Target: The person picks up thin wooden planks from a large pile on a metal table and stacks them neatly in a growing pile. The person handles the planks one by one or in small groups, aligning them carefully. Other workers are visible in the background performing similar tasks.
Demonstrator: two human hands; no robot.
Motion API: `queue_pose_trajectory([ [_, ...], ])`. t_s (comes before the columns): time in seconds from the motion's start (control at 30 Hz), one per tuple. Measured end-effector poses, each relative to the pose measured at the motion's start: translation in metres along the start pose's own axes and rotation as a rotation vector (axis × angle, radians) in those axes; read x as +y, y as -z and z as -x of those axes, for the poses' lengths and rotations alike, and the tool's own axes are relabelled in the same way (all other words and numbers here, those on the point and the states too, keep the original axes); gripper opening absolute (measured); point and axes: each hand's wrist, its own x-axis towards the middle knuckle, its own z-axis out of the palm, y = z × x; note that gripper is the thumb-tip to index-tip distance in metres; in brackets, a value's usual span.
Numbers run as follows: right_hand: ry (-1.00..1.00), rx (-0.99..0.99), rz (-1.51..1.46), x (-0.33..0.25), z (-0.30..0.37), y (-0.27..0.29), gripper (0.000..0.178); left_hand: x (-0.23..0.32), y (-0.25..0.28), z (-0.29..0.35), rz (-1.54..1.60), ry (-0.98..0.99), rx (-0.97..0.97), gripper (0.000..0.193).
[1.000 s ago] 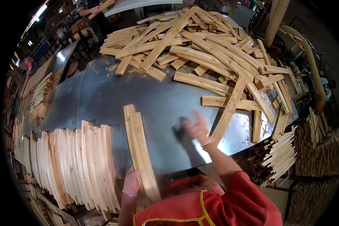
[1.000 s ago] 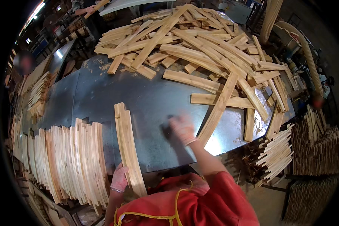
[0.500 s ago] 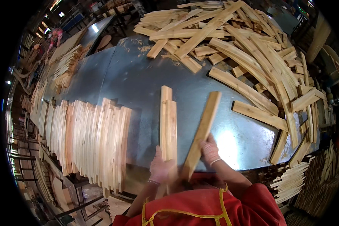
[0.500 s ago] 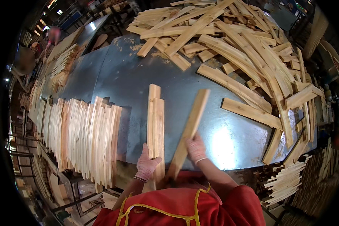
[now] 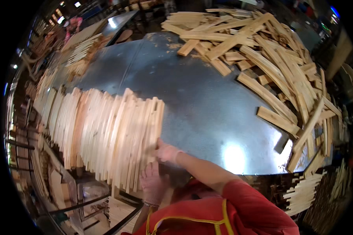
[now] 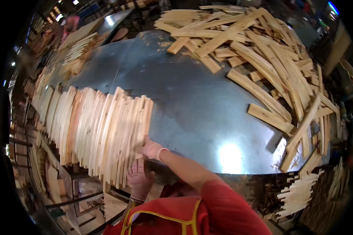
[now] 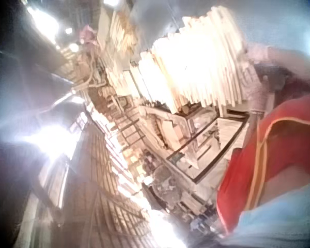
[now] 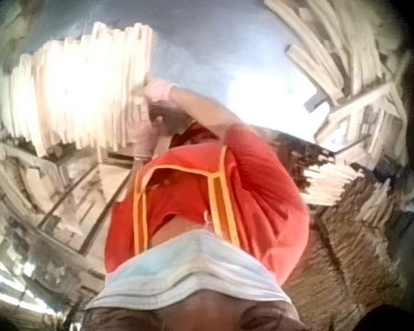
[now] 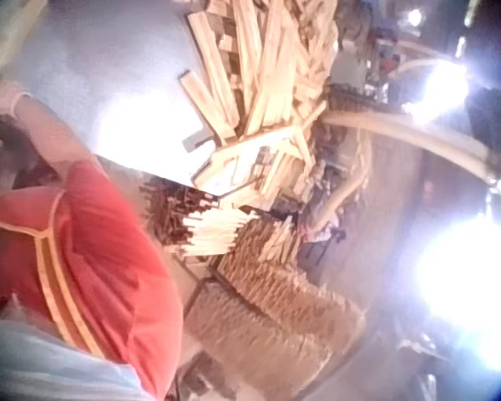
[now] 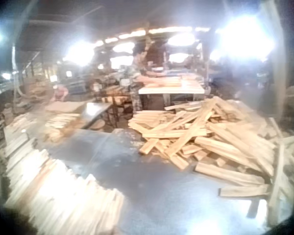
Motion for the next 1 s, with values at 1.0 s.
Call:
queue_pose_trajectory([
  [1.0,0.055,1.250,0.758,0.213,0.360,0.389,0.079,0.321,-0.047,-0.085,0.326,-0.552,-0.470,0.103],
])
